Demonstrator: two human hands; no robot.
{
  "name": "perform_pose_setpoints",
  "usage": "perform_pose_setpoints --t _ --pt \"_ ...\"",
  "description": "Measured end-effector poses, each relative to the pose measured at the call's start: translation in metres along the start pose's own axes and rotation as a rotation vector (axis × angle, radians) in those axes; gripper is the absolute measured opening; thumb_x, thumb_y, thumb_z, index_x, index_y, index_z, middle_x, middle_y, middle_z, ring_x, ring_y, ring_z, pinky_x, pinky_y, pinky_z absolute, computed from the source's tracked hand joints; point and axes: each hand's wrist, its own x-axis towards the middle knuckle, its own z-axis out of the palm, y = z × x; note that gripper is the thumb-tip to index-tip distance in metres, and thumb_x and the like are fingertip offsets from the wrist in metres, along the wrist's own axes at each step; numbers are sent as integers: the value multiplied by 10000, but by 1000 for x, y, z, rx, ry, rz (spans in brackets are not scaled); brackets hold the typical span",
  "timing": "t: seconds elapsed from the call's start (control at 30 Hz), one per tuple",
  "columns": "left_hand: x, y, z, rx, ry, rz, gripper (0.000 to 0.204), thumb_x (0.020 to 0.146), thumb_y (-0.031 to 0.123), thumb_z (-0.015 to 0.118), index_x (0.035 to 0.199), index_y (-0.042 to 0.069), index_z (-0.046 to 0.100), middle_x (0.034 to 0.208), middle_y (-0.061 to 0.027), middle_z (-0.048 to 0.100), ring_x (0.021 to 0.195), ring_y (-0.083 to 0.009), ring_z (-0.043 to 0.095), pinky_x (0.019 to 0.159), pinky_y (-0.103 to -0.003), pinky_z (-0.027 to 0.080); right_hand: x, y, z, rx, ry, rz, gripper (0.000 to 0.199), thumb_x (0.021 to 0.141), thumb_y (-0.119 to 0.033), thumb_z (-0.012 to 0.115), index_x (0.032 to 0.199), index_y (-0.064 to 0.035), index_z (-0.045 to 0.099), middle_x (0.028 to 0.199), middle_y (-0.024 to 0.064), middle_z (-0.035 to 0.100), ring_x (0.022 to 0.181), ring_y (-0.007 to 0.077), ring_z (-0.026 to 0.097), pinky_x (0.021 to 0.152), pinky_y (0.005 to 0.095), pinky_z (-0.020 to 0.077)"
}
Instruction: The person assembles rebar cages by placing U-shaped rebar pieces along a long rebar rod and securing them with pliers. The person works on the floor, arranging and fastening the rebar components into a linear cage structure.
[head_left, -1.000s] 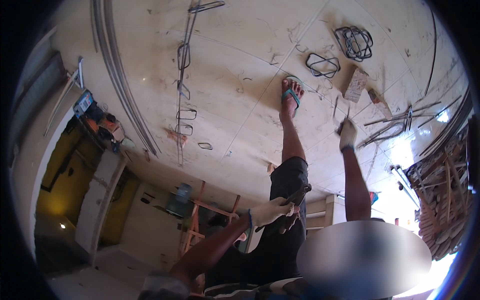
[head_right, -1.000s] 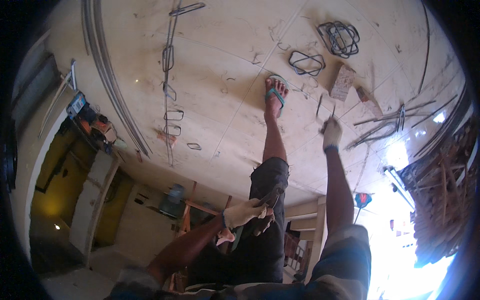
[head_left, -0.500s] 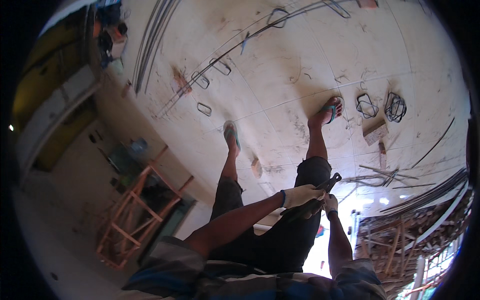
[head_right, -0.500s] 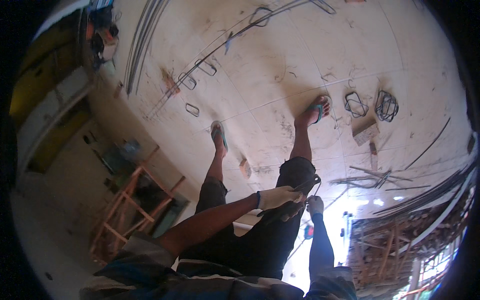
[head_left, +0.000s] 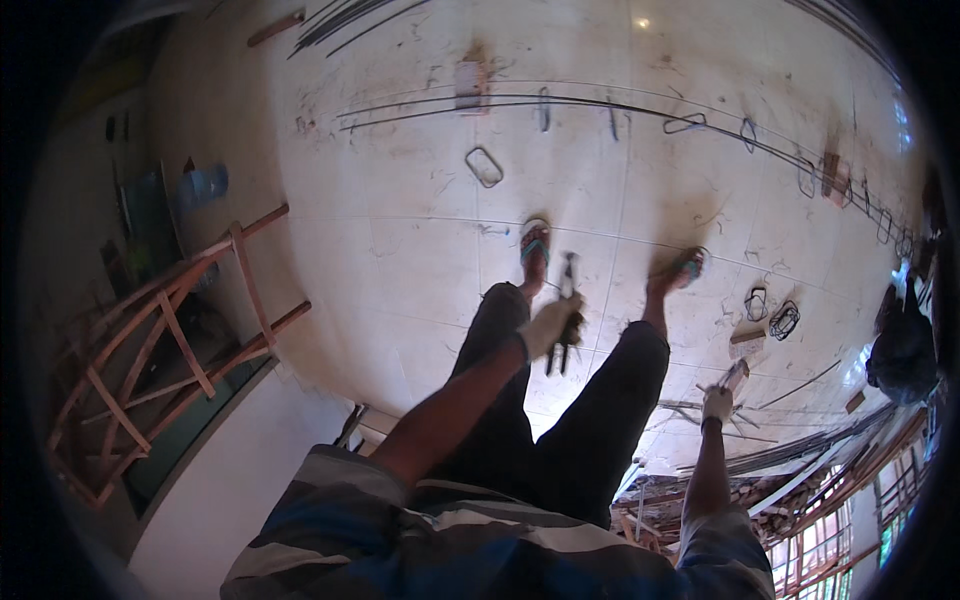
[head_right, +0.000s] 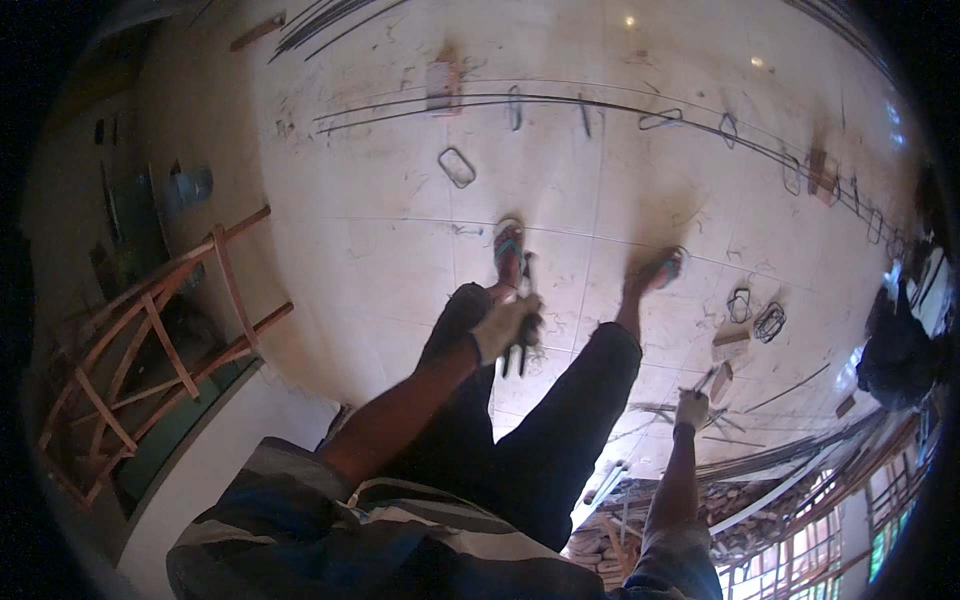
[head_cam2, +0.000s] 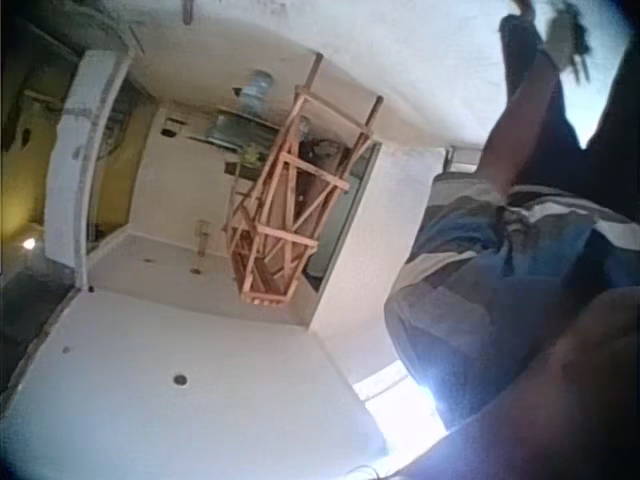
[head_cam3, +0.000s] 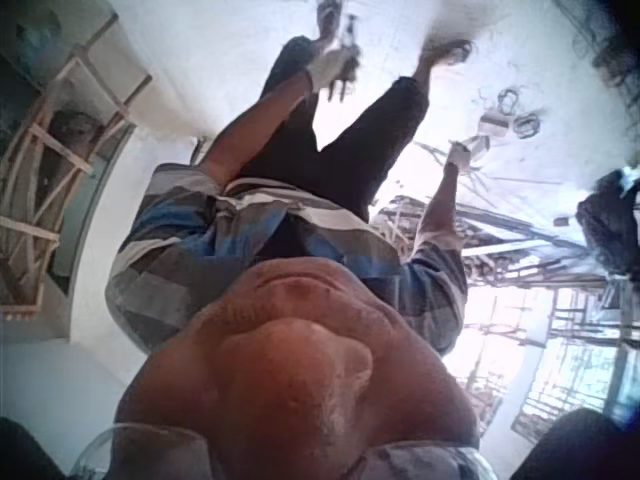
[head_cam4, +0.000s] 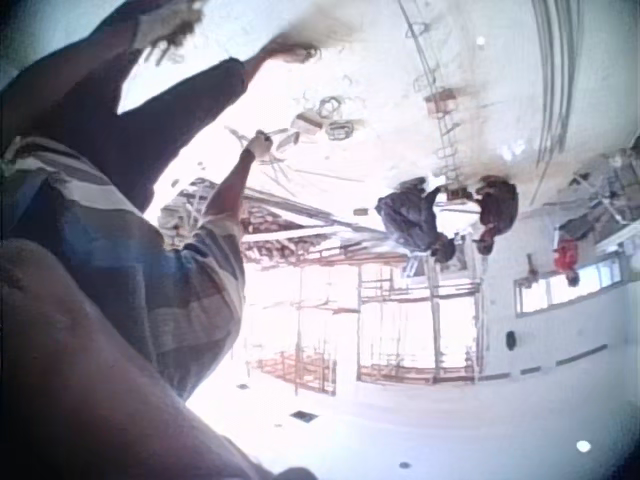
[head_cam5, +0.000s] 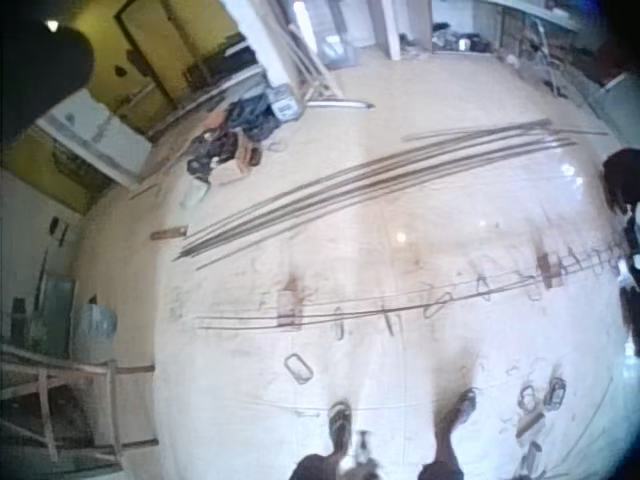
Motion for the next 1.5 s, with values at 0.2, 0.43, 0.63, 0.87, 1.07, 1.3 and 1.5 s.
perform_pose_setpoints --t 0.2,0.43,0.63,0.87,1.07,1.3,1.5 --pt "-27 47 -206 -779 188 368 286 1052 369 571 902 125 561 765 -76 582 623 -208 581 687 -423 543 -56 -253 75 523 -445 -122 196 1005 -202 582 1087 -34 643 809 13 640 600 116 592 463 292 460" --pt "-40 97 -291 -1010 191 492 326 1066 413 531 905 133 572 787 -50 583 634 -193 562 685 -409 514 -146 -515 162 503 -769 -362 280 1003 -173 560 1219 -6 617 867 66 678 656 141 627 590 295 531" --pt "-14 134 -351 -962 140 498 343 1058 459 565 948 134 557 781 -38 562 654 -187 539 713 -401 500 -163 -604 291 308 -881 -500 158 906 -112 559 1016 -51 654 819 81 708 693 169 667 615 316 530" --pt "91 191 -539 -1044 207 396 313 1071 427 527 928 150 557 703 -19 550 601 -179 529 655 -393 493 -280 -774 499 -458 -625 -1539 213 887 -233 619 802 -53 692 829 191 711 820 371 686 735 500 530" --pt "62 252 -647 -1192 316 534 357 1095 422 469 930 110 522 756 -51 557 628 -199 538 648 -408 508 -452 -978 669 56 -742 -1576 384 972 -331 484 760 -44 623 804 199 640 714 322 641 718 426 499" --pt "48 272 -676 -1270 401 426 376 1086 428 483 877 116 498 678 -52 528 582 -209 509 671 -401 508 -462 -1055 754 741 -847 -700 106 964 -26 507 1044 -21 577 858 74 656 715 153 635 614 284 519" --pt "51 273 -672 -1184 512 421 343 1079 415 499 923 111 473 761 -45 536 563 -181 500 597 -379 466 -432 -1024 720 533 -572 -814 159 893 -127 574 986 -26 656 795 116 733 744 234 716 691 373 556"
